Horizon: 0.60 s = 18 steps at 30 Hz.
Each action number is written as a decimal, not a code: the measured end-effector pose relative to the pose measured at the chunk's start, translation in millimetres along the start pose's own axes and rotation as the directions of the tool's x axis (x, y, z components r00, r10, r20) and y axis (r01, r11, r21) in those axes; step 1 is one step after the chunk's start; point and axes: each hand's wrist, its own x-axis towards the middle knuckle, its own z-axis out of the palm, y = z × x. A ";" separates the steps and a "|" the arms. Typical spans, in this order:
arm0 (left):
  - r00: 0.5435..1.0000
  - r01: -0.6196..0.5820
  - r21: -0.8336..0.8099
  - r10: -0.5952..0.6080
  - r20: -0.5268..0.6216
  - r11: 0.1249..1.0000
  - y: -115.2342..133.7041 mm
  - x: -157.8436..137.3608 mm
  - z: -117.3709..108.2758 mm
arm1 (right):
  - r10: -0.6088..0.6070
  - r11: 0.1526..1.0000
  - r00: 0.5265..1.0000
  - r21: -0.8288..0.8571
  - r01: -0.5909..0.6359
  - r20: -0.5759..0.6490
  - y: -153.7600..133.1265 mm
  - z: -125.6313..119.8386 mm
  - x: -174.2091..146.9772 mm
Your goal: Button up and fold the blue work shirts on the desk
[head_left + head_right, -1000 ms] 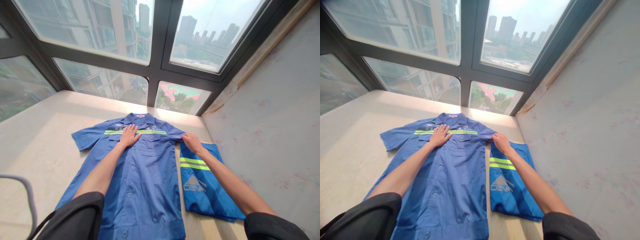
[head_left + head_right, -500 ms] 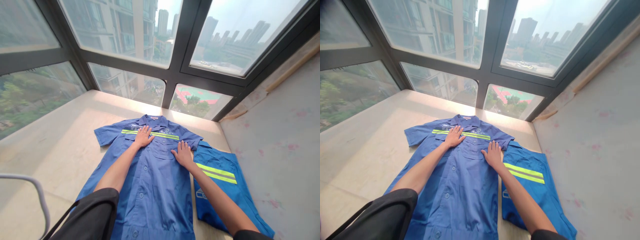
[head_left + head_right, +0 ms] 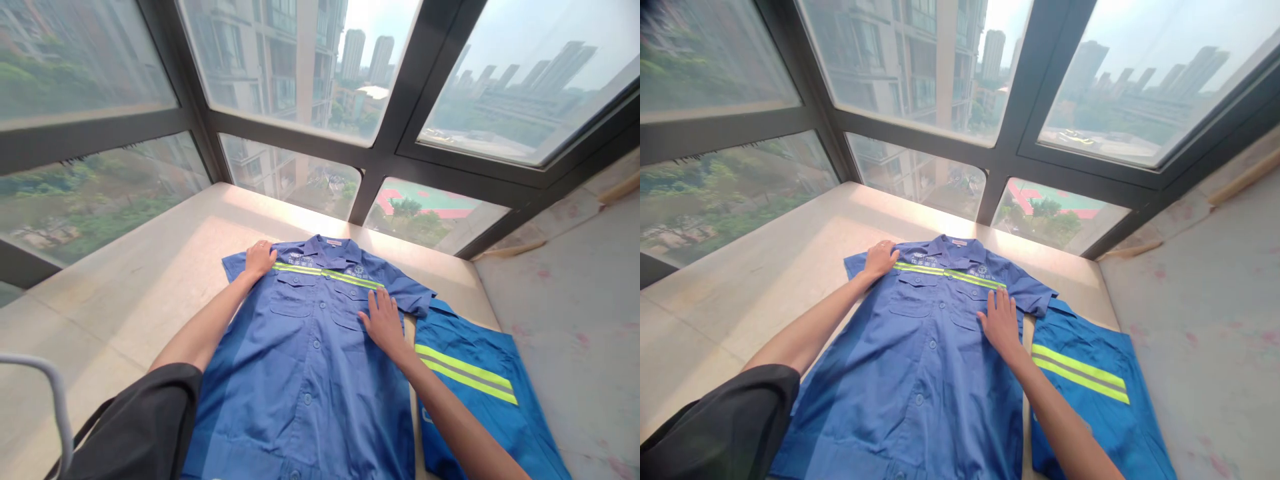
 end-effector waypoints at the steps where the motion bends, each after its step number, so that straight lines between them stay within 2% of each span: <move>1: 0.999 0.024 0.015 -0.025 0.023 1.000 -14.7 -0.6 -5.9 | -0.051 0.998 0.999 0.032 0.051 -0.015 -8.5 1.1 0.3; 5: 0.983 0.116 0.060 -0.123 0.135 0.992 -53.2 3.6 -14.9 | -0.077 0.991 0.997 0.112 0.075 0.012 -31.2 12.4 -2.3; 9: 0.952 0.230 0.119 -0.249 0.181 0.966 -67.8 25.9 -17.8 | -0.089 0.989 0.996 0.117 0.087 0.014 -31.8 21.0 -6.7; 14: 0.926 0.192 0.143 -0.227 0.301 0.971 -76.1 56.8 -26.9 | -0.083 0.990 0.996 0.115 0.081 0.015 -28.8 20.0 -7.7; 18: 0.944 0.182 0.183 -0.224 0.244 0.966 -79.8 69.1 -31.6 | -0.075 0.989 0.997 0.129 0.073 0.006 -30.1 19.7 -8.1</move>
